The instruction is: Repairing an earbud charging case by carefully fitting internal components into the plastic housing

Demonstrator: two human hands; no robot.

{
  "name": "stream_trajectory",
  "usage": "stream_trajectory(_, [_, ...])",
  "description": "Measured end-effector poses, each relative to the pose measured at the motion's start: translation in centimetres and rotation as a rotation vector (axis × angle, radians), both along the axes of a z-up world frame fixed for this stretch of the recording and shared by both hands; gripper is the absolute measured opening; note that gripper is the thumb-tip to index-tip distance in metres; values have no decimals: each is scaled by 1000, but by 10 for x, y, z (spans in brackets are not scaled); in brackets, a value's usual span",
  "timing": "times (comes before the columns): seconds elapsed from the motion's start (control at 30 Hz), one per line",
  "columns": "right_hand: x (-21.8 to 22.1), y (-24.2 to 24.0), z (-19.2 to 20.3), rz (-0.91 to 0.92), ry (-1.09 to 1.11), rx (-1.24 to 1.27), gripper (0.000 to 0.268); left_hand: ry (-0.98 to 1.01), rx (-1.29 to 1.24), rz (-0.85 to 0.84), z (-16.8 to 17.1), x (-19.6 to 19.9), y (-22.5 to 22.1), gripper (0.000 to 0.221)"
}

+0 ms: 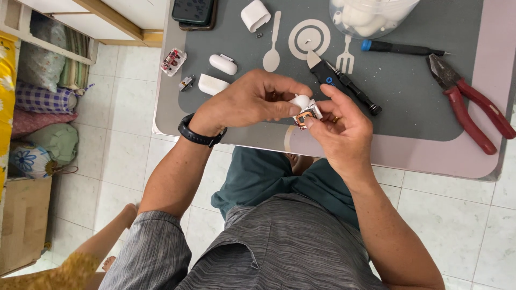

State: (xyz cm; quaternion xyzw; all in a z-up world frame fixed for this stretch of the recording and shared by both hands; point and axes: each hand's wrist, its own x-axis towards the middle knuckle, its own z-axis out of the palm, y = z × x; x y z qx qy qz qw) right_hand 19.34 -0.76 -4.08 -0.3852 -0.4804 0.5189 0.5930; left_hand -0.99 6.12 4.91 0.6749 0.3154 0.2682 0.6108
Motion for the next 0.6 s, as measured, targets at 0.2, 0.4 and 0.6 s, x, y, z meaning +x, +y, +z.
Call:
stream_trajectory(0.2, [0, -1, 1, -6, 10, 4, 63, 93, 120, 19, 12, 4, -8, 33])
stream_trajectory(0.4, [-2, -2, 7, -6, 18, -11, 62, 157, 170, 4, 13, 1, -10, 34])
stream_trajectory(0.6, [-1, 0, -2, -5, 4, 5, 62, 164, 167, 43, 6, -1, -11, 34])
